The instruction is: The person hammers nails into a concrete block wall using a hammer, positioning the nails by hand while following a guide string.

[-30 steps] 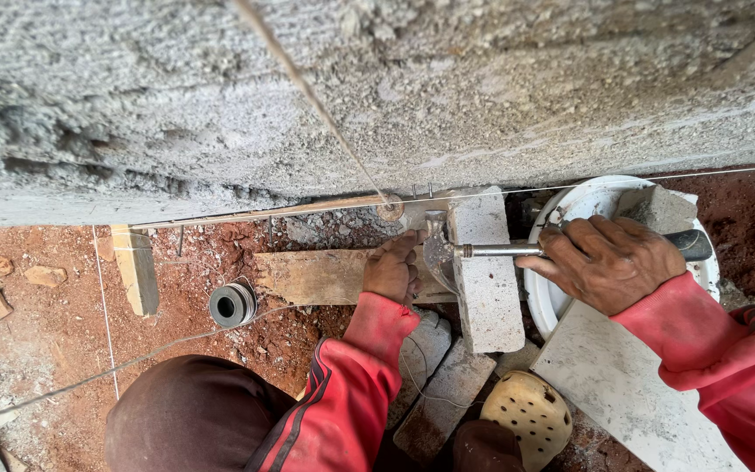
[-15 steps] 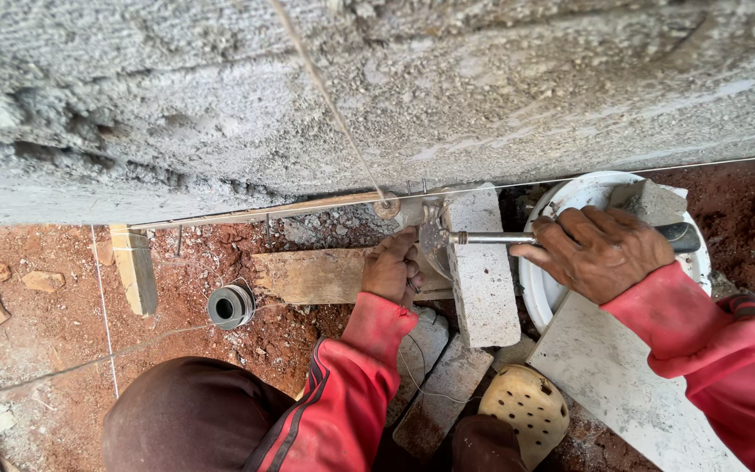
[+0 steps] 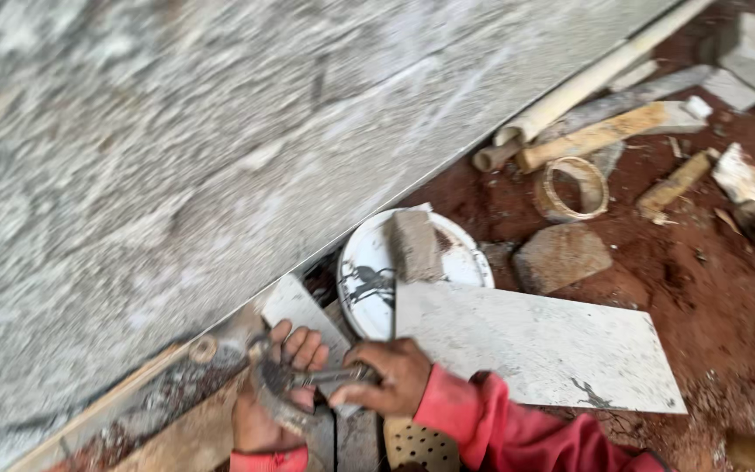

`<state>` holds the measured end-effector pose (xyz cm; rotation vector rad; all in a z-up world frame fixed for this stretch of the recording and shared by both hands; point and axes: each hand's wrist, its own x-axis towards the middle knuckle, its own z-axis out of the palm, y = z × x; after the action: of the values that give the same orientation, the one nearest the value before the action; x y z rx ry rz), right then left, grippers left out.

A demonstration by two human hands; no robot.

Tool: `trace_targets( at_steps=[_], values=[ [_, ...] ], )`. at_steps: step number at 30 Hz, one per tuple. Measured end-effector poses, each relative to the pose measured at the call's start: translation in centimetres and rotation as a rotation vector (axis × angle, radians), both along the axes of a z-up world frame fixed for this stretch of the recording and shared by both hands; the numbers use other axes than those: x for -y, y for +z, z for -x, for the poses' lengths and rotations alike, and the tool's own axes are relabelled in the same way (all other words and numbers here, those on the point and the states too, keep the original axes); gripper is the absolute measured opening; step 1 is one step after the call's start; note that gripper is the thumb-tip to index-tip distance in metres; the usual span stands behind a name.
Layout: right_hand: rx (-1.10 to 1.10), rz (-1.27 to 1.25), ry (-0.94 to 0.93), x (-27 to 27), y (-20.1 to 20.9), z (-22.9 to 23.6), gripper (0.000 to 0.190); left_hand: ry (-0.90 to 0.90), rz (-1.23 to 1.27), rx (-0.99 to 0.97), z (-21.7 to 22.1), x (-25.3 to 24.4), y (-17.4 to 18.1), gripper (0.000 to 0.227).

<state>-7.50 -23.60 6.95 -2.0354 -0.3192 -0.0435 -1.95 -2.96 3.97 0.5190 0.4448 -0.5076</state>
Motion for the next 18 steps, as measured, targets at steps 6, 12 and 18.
trace_targets(
  at_steps=[6,12,18],
  values=[
    [-0.093,-0.046,-0.156,-1.6,3.2,1.8,0.039,-0.034,-0.261,-0.005,0.6,1.6,0.6,0.051],
    [-0.184,-0.108,-0.208,-1.5,4.2,1.5,0.039,-0.033,-0.140,-0.042,0.2,0.2,-4.0,0.052],
    [-0.355,-0.152,-0.187,-0.8,4.9,1.6,0.036,-0.238,-0.190,0.125,0.1,-0.5,-9.5,0.051]
  ],
)
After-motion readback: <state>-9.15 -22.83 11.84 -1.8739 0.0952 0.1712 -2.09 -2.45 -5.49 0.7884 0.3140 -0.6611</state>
